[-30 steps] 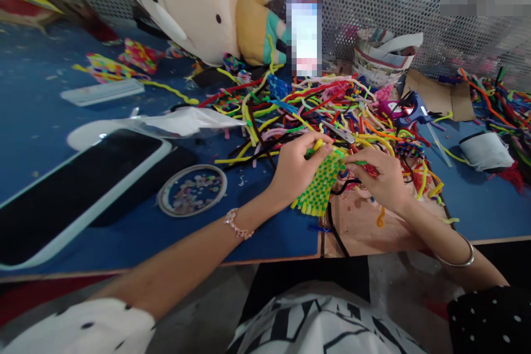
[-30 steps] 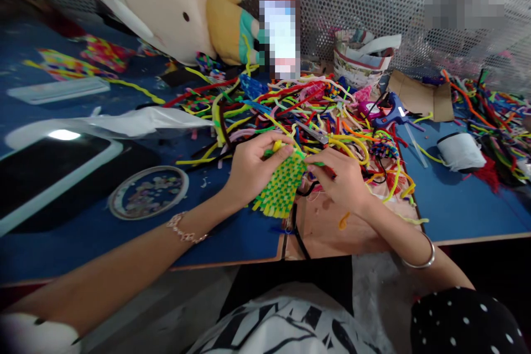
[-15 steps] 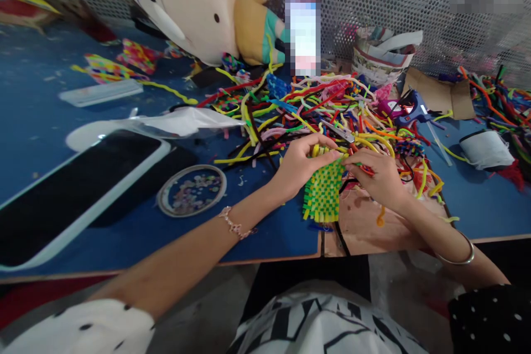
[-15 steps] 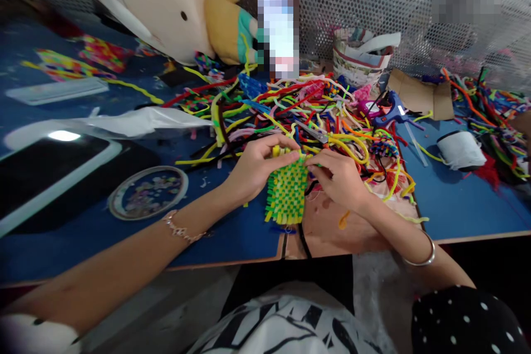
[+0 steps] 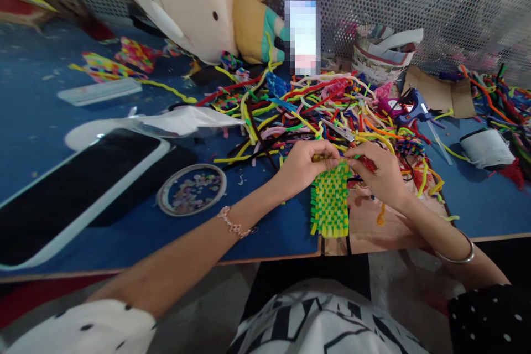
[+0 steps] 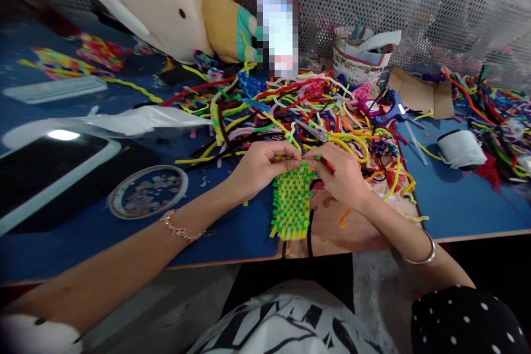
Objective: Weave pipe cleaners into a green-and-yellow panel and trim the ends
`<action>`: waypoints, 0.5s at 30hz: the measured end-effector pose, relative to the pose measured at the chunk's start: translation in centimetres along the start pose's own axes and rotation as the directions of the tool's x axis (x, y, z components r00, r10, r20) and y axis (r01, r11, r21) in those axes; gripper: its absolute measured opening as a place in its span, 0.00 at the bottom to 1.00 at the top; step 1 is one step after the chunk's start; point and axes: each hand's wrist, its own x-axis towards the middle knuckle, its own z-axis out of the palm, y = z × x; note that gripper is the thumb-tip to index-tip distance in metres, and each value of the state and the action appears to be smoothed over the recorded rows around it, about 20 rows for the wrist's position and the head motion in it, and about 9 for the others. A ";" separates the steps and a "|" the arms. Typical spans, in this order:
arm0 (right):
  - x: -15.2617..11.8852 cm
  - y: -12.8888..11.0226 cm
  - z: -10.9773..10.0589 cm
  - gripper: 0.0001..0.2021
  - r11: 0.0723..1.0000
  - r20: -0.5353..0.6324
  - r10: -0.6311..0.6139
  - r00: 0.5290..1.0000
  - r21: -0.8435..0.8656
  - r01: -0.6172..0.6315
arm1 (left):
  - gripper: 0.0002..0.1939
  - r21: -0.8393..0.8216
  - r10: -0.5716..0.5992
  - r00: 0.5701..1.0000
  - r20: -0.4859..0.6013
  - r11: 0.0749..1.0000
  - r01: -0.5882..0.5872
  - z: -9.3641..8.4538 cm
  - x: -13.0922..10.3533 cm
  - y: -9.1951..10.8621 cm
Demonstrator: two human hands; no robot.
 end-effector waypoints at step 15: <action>0.4 0.3 0.3 0.04 0.951 0.035 0.144 0.989 0.271 -0.148 | 0.04 -0.085 -0.060 0.987 0.146 0.994 0.073 0.6 -0.2 0.2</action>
